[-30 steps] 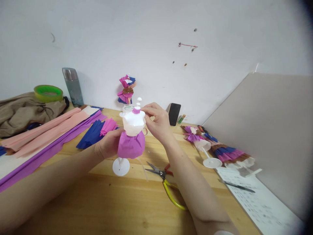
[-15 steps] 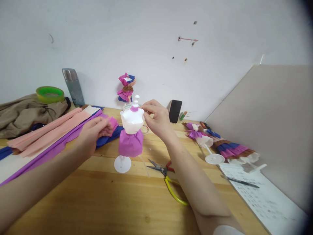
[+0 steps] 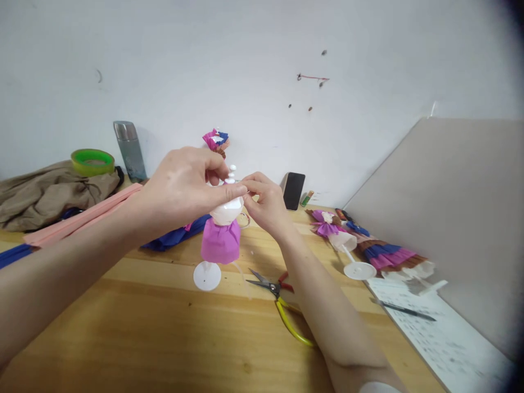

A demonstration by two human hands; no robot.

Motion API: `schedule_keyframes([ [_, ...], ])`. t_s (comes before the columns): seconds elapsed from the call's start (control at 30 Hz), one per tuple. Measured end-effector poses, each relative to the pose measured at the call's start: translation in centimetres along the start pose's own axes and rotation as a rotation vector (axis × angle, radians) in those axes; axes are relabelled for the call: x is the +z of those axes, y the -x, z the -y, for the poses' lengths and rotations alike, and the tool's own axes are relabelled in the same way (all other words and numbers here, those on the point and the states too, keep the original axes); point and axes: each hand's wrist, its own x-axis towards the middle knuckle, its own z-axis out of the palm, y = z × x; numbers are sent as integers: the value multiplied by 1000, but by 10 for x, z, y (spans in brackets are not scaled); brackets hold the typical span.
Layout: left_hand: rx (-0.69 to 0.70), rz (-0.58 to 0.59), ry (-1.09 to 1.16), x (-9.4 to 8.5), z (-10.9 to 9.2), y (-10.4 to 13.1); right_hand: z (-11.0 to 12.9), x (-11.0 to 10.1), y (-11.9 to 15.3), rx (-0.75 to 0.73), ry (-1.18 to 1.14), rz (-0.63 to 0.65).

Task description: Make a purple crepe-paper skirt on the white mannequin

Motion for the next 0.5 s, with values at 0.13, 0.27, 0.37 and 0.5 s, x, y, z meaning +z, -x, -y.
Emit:
schedule_keyframes([
  [0.13,-51,148,44,-9,-2,-6,0,-4,-1,-13,5,23],
  [0.27,-35,274,85,-25,7,-12,4,-10,-1,-49,36,67],
  [0.37,-67,350,171,-36,17,-15,12,-16,-1,-102,88,123],
  [0.5,-163,334,215,-47,29,-16,29,-23,2,-188,231,188],
])
